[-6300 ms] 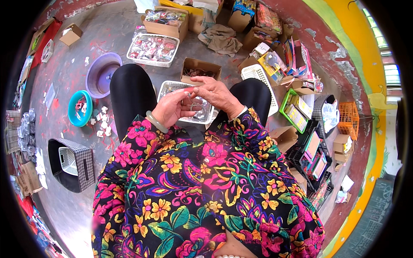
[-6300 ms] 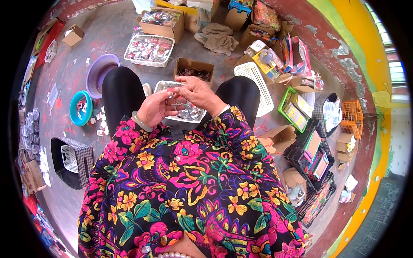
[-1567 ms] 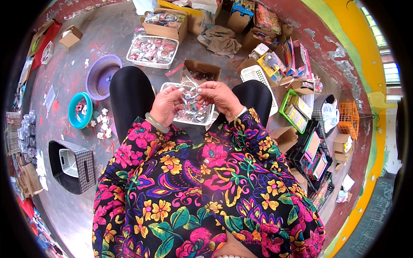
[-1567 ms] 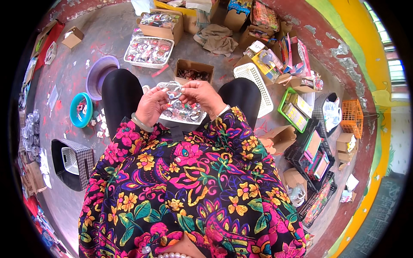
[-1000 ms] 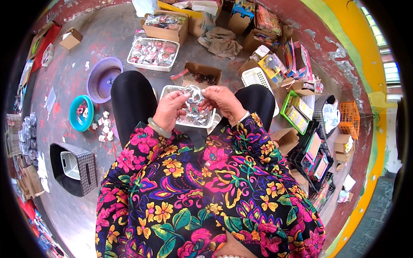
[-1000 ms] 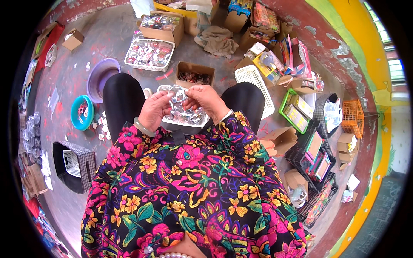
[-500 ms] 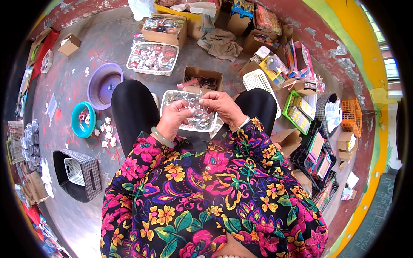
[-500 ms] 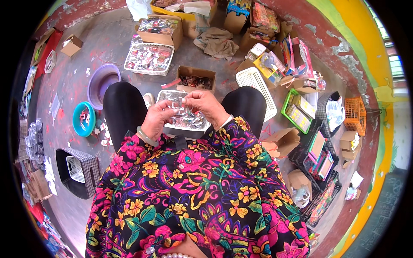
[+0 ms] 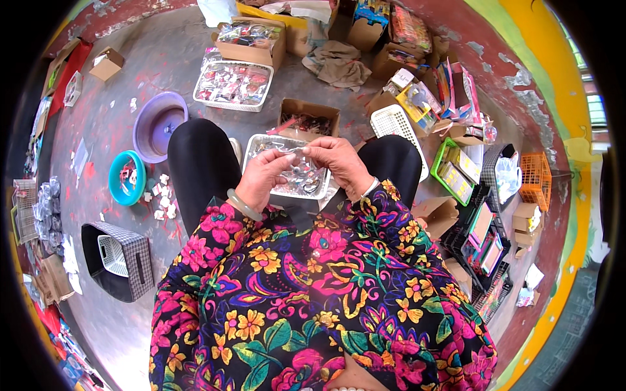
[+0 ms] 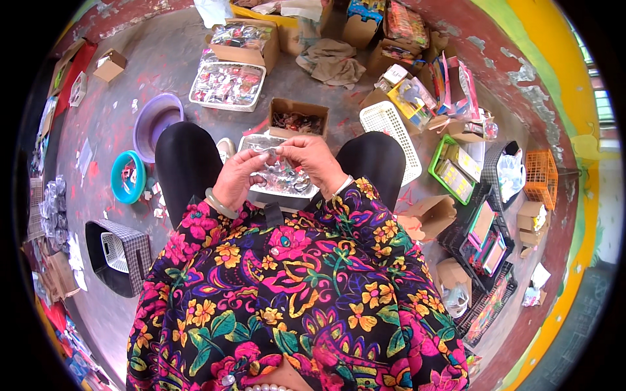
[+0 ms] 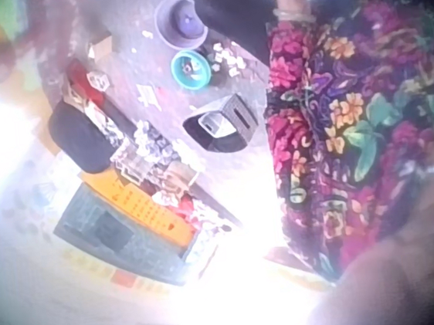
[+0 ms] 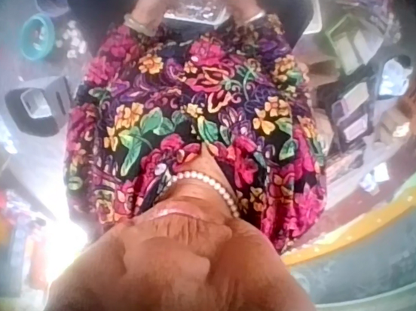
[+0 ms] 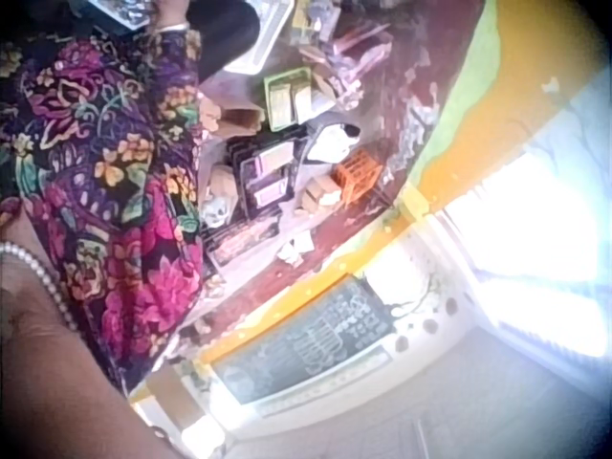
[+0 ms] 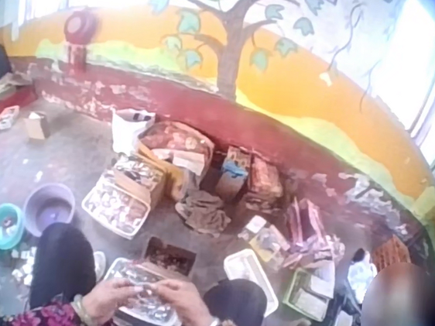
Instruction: The person sits on the floor and repeatedly picks small items from a white basket, places them into small clear plastic bags, and sets the filled bags into a cardboard box. The person handles items one at a time, including a red plastic ring and a small white packet.
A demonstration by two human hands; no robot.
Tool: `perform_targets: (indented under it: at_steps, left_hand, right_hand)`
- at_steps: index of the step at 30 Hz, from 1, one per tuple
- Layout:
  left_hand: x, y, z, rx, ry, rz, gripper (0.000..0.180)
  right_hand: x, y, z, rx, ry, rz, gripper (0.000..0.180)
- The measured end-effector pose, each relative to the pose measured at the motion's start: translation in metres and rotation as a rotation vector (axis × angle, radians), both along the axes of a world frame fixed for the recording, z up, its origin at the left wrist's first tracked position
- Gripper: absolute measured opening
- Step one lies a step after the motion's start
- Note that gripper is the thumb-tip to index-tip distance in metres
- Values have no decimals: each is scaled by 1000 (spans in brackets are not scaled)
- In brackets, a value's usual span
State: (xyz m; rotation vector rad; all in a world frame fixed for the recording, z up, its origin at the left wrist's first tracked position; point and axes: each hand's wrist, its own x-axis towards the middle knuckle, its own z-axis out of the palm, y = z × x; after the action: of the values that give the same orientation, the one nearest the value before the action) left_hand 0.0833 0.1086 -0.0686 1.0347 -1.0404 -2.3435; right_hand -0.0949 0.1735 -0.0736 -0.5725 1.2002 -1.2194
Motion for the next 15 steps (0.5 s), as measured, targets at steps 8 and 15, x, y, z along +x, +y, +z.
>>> perform_targets:
  at_steps: [8,15]
  left_hand:
    - [1,-3,-4,-58,16,47,15]
    - [5,-10,-8,74,81,152,15]
  right_hand:
    - [5,0,-1,-33,22,-40,13]
    - [3,-1,0,70,49,96,17]
